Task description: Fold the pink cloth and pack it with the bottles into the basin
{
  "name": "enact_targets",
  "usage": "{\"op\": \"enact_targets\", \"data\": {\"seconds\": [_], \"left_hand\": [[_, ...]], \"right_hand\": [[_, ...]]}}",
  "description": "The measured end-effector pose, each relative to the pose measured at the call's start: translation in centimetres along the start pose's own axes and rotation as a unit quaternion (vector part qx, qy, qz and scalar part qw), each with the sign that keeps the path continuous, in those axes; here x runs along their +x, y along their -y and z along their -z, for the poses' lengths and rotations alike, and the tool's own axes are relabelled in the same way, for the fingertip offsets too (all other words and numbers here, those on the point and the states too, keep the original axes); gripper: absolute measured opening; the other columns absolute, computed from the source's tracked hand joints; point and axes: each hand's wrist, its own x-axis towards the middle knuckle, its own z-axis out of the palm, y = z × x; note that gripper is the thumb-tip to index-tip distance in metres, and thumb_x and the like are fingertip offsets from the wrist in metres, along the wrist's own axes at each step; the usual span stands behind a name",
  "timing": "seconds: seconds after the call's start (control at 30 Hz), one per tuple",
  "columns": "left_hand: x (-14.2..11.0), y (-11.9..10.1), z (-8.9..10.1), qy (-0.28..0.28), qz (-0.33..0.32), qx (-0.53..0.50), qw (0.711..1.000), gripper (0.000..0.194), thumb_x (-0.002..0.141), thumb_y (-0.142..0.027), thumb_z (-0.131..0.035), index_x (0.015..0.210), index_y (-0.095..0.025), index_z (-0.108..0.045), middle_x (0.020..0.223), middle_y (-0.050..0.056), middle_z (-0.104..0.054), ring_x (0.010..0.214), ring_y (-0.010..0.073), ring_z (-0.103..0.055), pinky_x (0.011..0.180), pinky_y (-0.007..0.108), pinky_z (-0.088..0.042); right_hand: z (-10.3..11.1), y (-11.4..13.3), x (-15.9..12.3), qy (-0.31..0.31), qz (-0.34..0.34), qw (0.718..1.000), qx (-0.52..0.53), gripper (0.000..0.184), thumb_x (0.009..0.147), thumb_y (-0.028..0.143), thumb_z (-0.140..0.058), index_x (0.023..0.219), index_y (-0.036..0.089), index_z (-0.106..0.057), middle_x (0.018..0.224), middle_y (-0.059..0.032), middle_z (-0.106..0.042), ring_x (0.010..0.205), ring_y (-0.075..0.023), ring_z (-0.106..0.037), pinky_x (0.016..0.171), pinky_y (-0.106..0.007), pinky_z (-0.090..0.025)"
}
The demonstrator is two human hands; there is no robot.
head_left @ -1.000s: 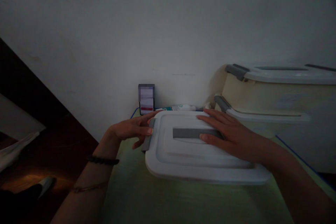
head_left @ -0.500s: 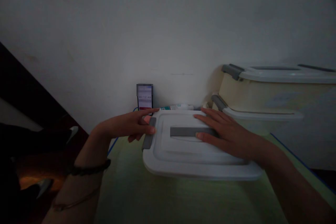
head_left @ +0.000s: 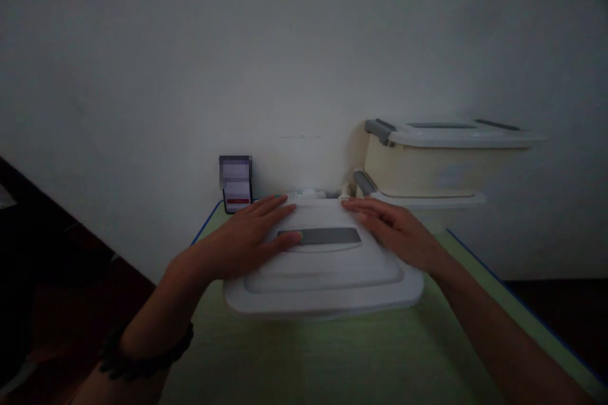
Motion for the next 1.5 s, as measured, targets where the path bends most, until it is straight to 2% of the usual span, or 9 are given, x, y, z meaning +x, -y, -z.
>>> {"op": "enact_targets", "data": {"seconds": [0.1, 0.2, 0.27, 0.37, 0.43, 0.53, 0.7, 0.97, 1.5], "left_hand": [[0.0, 0.2, 0.2, 0.012, 0.005, 0.010, 1.000, 0.063, 0.088, -0.058, -0.029, 0.141, -0.024, -0.029, 0.151, 0.006, -0.022, 0.138, 0.0260, -0.020, 0.110, 0.045, -0.019], [0.0, 0.2, 0.3, 0.023, 0.021, 0.019, 0.999, 0.062, 0.089, -0.058, -0.029, 0.141, -0.025, -0.028, 0.151, 0.004, -0.022, 0.138, 0.0262, -0.019, 0.110, 0.046, -0.019], [0.1, 0.1, 0.3, 0.023, 0.027, 0.027, 0.999, 0.061, 0.089, -0.057, -0.029, 0.142, -0.026, -0.027, 0.151, 0.003, -0.021, 0.138, 0.0263, -0.019, 0.110, 0.046, -0.020], [0.3, 0.0, 0.3, 0.022, 0.032, 0.036, 0.999, 0.061, 0.088, -0.056, -0.029, 0.142, -0.026, -0.027, 0.151, 0.003, -0.022, 0.137, 0.0273, -0.021, 0.110, 0.046, -0.021], [0.4, 0.1, 0.2, 0.020, 0.032, 0.039, 0.999, 0.060, 0.088, -0.055, -0.029, 0.142, -0.027, -0.027, 0.151, 0.003, -0.023, 0.137, 0.0280, -0.022, 0.109, 0.047, -0.022], [0.4, 0.2, 0.2, 0.017, 0.029, 0.043, 0.999, 0.059, 0.088, -0.055, -0.031, 0.141, -0.028, -0.029, 0.150, 0.002, -0.024, 0.137, 0.0290, -0.022, 0.109, 0.047, -0.024], [0.3, 0.3, 0.3, 0.019, 0.030, 0.036, 0.999, 0.058, 0.087, -0.055, -0.033, 0.139, -0.028, -0.034, 0.150, 0.004, -0.023, 0.136, 0.0303, -0.022, 0.108, 0.049, -0.024], [0.3, 0.2, 0.4, 0.029, 0.038, 0.036, 0.998, 0.061, 0.086, -0.058, -0.030, 0.140, -0.028, -0.032, 0.151, 0.004, -0.021, 0.138, 0.0294, -0.019, 0.108, 0.050, -0.022], [0.3, 0.0, 0.3, 0.030, 0.030, 0.038, 0.998, 0.063, 0.086, -0.059, -0.027, 0.140, -0.026, -0.032, 0.151, 0.003, -0.023, 0.137, 0.0286, -0.019, 0.109, 0.048, -0.021]], "right_hand": [[0.2, -1.5, -2.0, -0.029, 0.014, 0.995, 0.095, 0.026, 0.090, 0.034, -0.045, 0.109, 0.027, -0.061, 0.127, -0.0013, -0.058, 0.128, -0.0186, -0.040, 0.109, -0.043, -0.025], [-0.3, -2.4, -3.7, -0.074, 0.007, 0.987, 0.142, 0.031, 0.090, 0.032, -0.045, 0.119, 0.030, -0.054, 0.141, 0.0004, -0.044, 0.133, -0.0160, -0.032, 0.111, -0.039, -0.021], [-0.7, -2.7, -4.2, -0.122, -0.013, 0.979, 0.165, 0.036, 0.090, 0.034, -0.045, 0.125, 0.029, -0.049, 0.143, -0.0012, -0.040, 0.132, -0.0160, -0.034, 0.110, -0.038, -0.023], [-0.6, -3.0, -4.1, -0.186, -0.075, 0.954, 0.223, 0.034, 0.090, 0.040, -0.044, 0.117, 0.023, -0.056, 0.130, -0.0057, -0.055, 0.120, -0.0189, -0.049, 0.104, -0.039, -0.033], [-0.1, -3.1, -3.9, -0.161, -0.149, 0.936, 0.276, 0.032, 0.087, 0.042, -0.047, 0.106, 0.021, -0.063, 0.115, -0.0051, -0.065, 0.108, -0.0203, -0.058, 0.096, -0.038, -0.042], [0.7, -3.7, -3.9, -0.056, -0.247, 0.904, 0.343, 0.027, 0.083, 0.041, -0.054, 0.087, 0.019, -0.069, 0.089, -0.0031, -0.072, 0.082, -0.0196, -0.065, 0.073, -0.033, -0.052], [1.0, -5.2, -4.1, -0.023, -0.268, 0.861, 0.431, 0.024, 0.082, 0.039, -0.056, 0.075, 0.018, -0.067, 0.058, 0.0023, -0.065, 0.046, -0.0105, -0.057, 0.044, -0.021, -0.048], [-0.3, -5.2, -4.4, 0.006, -0.276, 0.830, 0.485, 0.028, 0.080, 0.042, -0.058, 0.088, 0.018, -0.067, 0.064, -0.0014, -0.070, 0.063, -0.0177, -0.068, 0.058, -0.028, -0.055], [-2.3, -3.5, -3.7, -0.099, -0.279, 0.817, 0.494, 0.030, 0.072, 0.048, -0.058, 0.081, 0.021, -0.068, 0.075, -0.0007, -0.074, 0.075, -0.0227, -0.069, 0.070, -0.034, -0.052]]}}
